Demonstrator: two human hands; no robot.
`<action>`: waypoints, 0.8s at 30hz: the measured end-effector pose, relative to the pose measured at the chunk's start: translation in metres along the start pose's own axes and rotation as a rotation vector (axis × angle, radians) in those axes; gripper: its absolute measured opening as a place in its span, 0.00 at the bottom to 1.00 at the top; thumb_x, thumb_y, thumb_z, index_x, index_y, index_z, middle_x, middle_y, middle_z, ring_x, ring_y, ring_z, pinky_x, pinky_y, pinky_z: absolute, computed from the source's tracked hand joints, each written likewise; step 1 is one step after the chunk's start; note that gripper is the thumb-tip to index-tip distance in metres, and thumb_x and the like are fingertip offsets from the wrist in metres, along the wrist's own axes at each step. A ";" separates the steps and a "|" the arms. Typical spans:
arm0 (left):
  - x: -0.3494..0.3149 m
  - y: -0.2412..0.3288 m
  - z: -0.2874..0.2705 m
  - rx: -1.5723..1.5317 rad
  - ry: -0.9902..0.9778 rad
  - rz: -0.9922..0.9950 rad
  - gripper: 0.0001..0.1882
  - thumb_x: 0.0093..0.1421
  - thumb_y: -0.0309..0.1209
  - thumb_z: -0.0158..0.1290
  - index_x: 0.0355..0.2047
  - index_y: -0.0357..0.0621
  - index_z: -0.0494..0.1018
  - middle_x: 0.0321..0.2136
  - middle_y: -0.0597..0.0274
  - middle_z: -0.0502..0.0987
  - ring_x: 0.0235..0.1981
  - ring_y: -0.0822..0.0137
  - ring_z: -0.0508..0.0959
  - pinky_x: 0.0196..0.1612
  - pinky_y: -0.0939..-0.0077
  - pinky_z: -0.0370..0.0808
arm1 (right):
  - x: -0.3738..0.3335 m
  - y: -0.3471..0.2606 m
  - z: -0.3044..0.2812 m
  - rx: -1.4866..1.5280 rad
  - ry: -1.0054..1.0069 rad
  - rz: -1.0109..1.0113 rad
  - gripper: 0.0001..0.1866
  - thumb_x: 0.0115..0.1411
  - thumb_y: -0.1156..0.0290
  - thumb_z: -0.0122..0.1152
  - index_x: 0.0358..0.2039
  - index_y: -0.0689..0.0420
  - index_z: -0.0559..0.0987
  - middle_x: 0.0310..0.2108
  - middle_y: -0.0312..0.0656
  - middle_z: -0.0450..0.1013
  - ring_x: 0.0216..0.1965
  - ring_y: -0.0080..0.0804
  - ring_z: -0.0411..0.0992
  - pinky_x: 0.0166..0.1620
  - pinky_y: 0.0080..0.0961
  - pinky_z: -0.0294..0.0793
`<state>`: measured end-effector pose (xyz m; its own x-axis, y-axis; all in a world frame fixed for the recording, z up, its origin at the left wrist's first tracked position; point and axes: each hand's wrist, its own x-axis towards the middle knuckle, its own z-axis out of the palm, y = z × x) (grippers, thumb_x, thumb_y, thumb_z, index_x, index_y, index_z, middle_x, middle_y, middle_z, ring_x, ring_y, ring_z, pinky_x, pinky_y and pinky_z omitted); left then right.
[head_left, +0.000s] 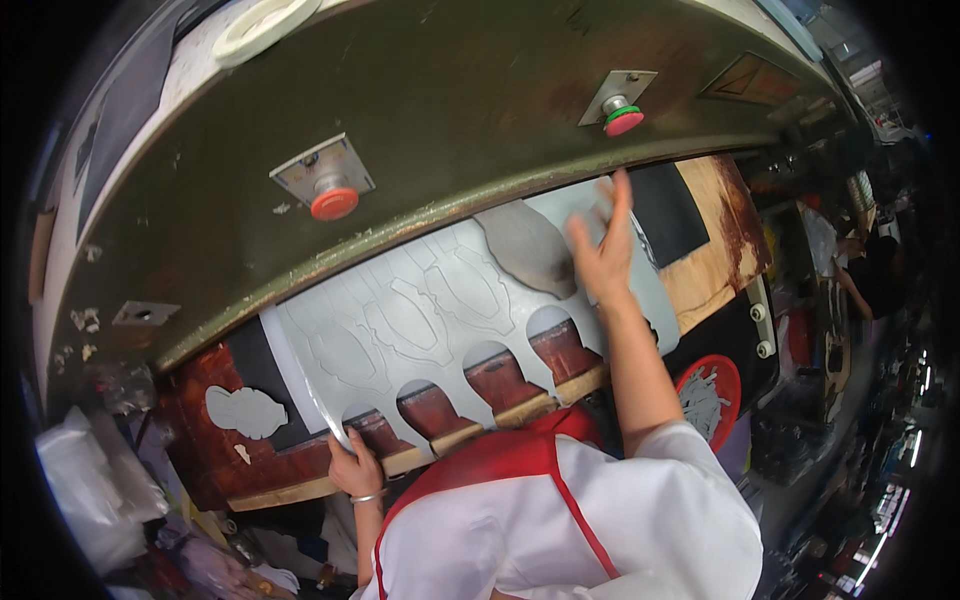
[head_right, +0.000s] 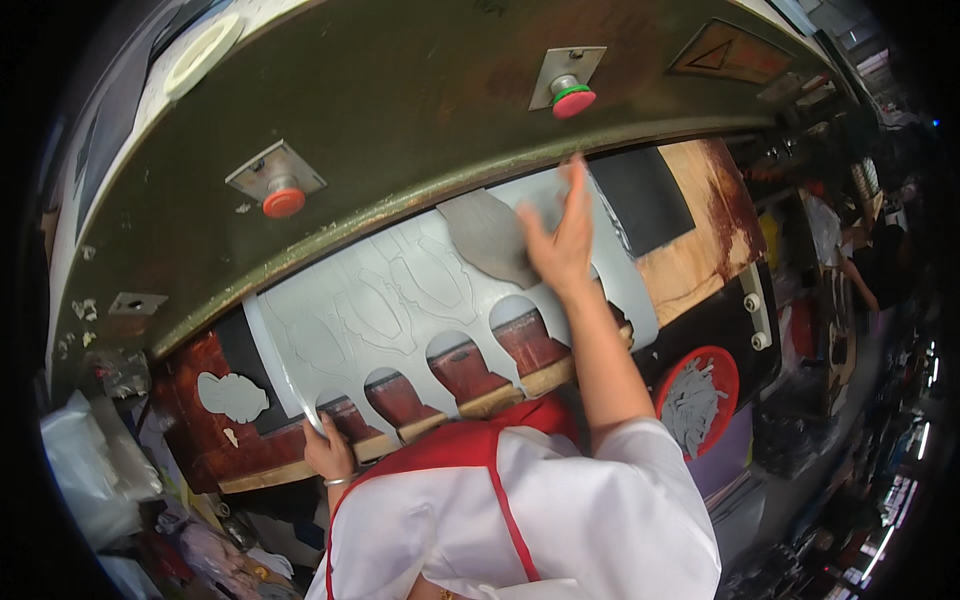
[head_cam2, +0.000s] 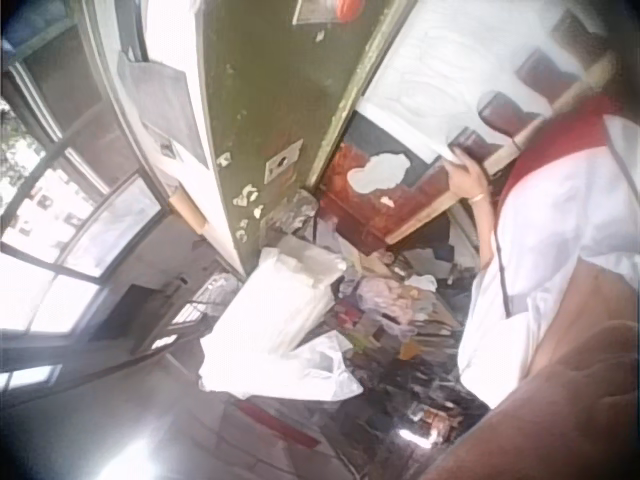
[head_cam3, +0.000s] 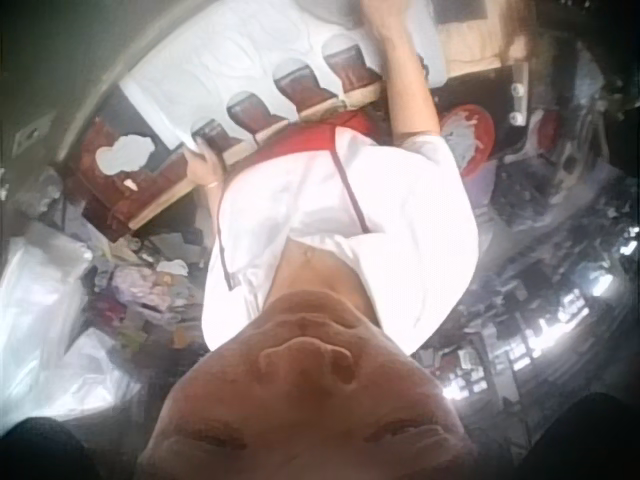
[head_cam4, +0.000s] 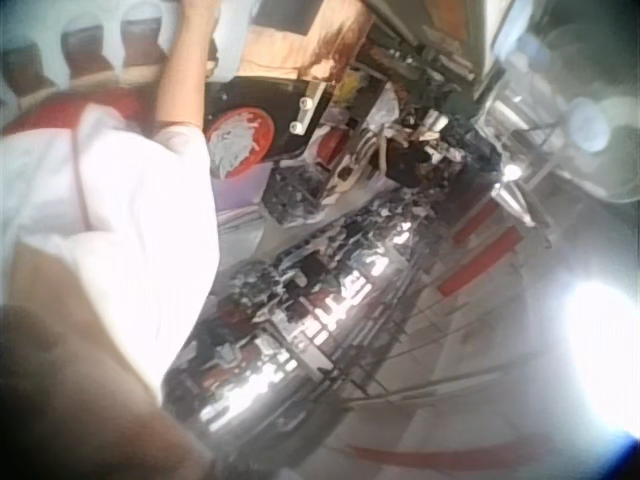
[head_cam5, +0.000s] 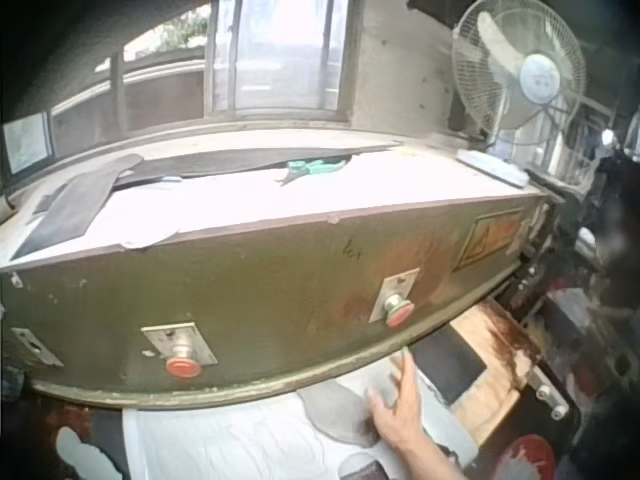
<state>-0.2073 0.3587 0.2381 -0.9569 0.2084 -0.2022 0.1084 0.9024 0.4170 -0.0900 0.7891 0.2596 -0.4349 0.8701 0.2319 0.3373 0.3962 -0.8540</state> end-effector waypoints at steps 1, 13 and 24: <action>0.014 0.004 0.004 -0.012 0.040 0.039 0.17 0.63 0.42 0.48 0.34 0.37 0.71 0.15 0.46 0.73 0.20 0.43 0.74 0.23 0.53 0.67 | 0.027 -0.007 0.002 -0.044 0.147 -0.085 0.40 0.57 0.69 0.58 0.64 0.65 0.48 0.60 0.60 0.55 0.61 0.52 0.55 0.60 0.41 0.57; 0.122 0.031 0.007 0.080 0.193 0.136 0.17 0.65 0.41 0.44 0.36 0.38 0.72 0.14 0.48 0.72 0.18 0.44 0.73 0.23 0.53 0.66 | 0.077 0.001 0.039 -0.299 0.272 -0.223 0.51 0.59 0.52 0.57 0.65 0.68 0.37 0.65 0.68 0.30 0.66 0.65 0.33 0.65 0.52 0.37; 0.144 -0.005 0.017 0.026 0.248 0.254 0.23 0.66 0.47 0.40 0.41 0.37 0.71 0.28 0.38 0.76 0.29 0.36 0.74 0.30 0.50 0.69 | -0.045 0.035 0.063 -0.399 -0.052 0.258 0.19 0.54 0.54 0.62 0.34 0.59 0.80 0.23 0.52 0.75 0.27 0.52 0.74 0.33 0.42 0.72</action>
<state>-0.3408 0.3905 0.1923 -0.9345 0.3323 0.1275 0.3549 0.8434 0.4033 -0.1112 0.7452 0.1901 -0.3330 0.9429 0.0035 0.7295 0.2600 -0.6326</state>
